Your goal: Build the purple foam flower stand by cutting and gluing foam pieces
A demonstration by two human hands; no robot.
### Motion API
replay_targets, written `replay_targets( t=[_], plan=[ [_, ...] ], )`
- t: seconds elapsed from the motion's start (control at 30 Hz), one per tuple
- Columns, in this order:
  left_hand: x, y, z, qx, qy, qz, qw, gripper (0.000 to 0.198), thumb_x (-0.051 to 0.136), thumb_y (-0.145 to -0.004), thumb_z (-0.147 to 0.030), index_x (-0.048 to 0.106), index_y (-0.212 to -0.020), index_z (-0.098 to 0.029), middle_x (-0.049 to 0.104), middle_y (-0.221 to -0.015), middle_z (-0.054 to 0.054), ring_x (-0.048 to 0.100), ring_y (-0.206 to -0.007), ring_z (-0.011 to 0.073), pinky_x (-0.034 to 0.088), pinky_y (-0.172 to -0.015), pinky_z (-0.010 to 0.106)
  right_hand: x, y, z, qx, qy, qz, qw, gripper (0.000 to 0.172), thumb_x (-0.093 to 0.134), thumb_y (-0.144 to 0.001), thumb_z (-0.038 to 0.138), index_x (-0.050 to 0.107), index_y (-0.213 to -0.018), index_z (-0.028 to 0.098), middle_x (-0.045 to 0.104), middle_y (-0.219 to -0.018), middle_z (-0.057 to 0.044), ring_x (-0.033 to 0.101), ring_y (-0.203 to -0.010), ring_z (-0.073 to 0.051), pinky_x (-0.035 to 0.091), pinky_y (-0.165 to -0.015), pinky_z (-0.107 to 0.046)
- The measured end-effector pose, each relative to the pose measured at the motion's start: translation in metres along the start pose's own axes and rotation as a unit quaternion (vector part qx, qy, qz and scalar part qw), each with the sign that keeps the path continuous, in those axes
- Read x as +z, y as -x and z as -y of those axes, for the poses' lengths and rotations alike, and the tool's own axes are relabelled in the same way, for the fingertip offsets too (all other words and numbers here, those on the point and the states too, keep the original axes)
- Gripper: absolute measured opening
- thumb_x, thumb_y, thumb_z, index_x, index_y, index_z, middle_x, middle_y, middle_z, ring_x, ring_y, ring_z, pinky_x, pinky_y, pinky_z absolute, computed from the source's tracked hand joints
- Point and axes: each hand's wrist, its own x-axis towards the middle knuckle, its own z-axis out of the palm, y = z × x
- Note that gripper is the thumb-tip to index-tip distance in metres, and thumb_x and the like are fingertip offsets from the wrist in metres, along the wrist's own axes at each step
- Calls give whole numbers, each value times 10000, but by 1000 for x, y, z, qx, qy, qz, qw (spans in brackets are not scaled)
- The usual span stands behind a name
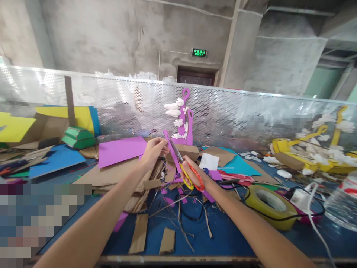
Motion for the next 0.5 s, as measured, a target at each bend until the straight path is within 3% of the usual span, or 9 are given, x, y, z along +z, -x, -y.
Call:
replay_targets(
  t=[0.23,0.5],
  plan=[
    [-1,2,-6,-46,94,14,994,124,730,-765,-212,643,-784,-126,620,-734,9,614,-571,53,536,-555,148,-6,1,-3,-17,62,6,998,489,393,-928,732,398,-1019,252,569,-667,49,508,-407,-94,440,-355,-193],
    [1,3,3,-18,12,60,998,227,758,-754,-308,591,-741,-155,630,-700,7,621,-582,84,515,-544,183,-5,5,7,-3,75,12,997,555,376,-903,777,409,-1081,252,548,-603,54,524,-413,-124,462,-389,-229]
  ],
)
